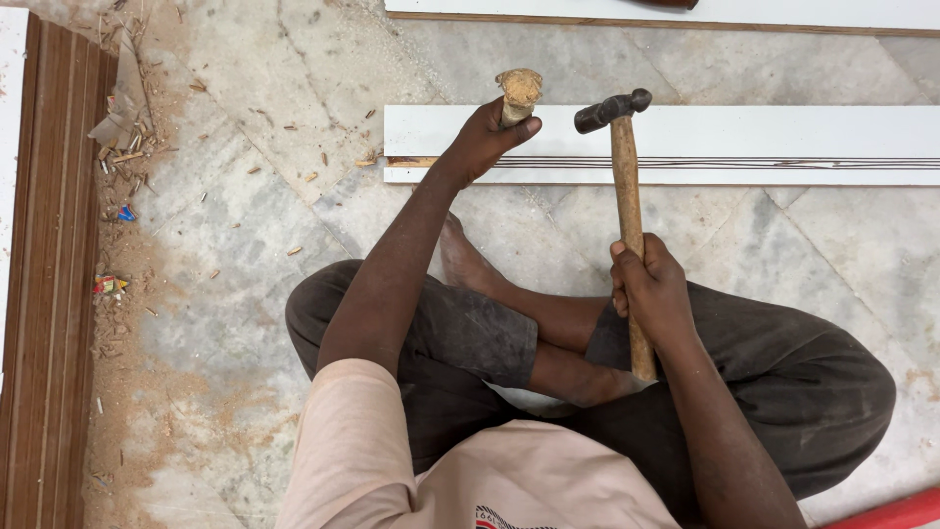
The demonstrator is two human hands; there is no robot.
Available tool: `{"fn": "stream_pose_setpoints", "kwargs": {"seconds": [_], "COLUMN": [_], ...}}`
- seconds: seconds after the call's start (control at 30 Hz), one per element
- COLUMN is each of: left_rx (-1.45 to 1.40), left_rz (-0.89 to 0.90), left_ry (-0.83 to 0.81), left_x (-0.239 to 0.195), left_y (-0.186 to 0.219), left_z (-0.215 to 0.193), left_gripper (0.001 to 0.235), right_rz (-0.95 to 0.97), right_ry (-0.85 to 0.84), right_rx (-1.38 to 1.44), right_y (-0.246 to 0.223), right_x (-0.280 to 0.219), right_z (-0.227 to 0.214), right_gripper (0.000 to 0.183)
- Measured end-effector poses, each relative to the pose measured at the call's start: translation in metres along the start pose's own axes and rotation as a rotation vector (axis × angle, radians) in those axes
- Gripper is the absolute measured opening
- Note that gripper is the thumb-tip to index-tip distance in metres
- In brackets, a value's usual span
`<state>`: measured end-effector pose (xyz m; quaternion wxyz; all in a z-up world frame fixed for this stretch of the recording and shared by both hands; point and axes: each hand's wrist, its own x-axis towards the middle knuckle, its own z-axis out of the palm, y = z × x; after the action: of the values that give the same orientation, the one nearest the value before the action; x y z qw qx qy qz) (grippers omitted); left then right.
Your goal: The person sits on the floor and uses a chisel and hammer to carve a groove along a long white wooden plank. They repeatedly strike the chisel to remove material and create a linear channel.
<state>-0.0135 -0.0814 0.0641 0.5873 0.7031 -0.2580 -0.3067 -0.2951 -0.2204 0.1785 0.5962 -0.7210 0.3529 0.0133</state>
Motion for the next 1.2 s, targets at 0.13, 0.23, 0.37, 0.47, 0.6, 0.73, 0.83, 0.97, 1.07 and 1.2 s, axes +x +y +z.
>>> {"fn": "stream_pose_setpoints", "kwargs": {"seconds": [0.13, 0.23, 0.37, 0.47, 0.6, 0.73, 0.83, 0.97, 1.07, 1.2], "left_rx": [-0.022, -0.041, -0.030, -0.018, -0.043, -0.026, -0.012, -0.013, 0.047, 0.034], "left_rz": [-0.008, -0.023, -0.087, -0.070, -0.040, -0.056, -0.068, -0.049, -0.043, -0.042], "left_ry": [0.007, 0.016, 0.018, -0.001, -0.039, -0.042, -0.039, -0.086, -0.099, -0.102], "left_x": [-0.002, -0.005, -0.008, -0.009, -0.009, -0.010, -0.014, -0.016, -0.013, -0.015], "left_y": [-0.002, -0.003, -0.004, -0.003, -0.002, -0.001, 0.001, 0.000, -0.004, -0.003], "left_z": [0.001, 0.002, 0.001, 0.003, 0.006, 0.006, 0.007, 0.010, 0.010, 0.007], "left_gripper": [0.055, 0.054, 0.051, 0.048, 0.047, 0.049, 0.049, 0.050, 0.048, 0.047], "right_rz": [0.015, -0.002, -0.038, -0.057, -0.279, -0.663, -0.711, -0.363, -0.305, -0.488], "right_ry": [-0.003, -0.014, -0.027, -0.045, -0.008, 0.111, 0.177, -0.001, 0.031, 0.149], "right_rx": [-0.003, -0.030, -0.068, -0.061, -0.083, -0.133, -0.187, -0.642, -0.344, -0.171], "right_y": [0.001, 0.000, -0.005, -0.019, -0.049, -0.066, -0.056, -0.048, -0.057, -0.060], "right_x": [-0.001, -0.002, -0.005, -0.012, -0.035, -0.054, -0.042, -0.012, -0.023, -0.033], "right_z": [0.001, 0.001, 0.001, 0.000, -0.013, -0.027, -0.012, 0.008, -0.013, -0.018], "right_gripper": [0.027, 0.027, 0.027, 0.028, 0.021, 0.020, 0.019, 0.025, 0.017, 0.023]}}
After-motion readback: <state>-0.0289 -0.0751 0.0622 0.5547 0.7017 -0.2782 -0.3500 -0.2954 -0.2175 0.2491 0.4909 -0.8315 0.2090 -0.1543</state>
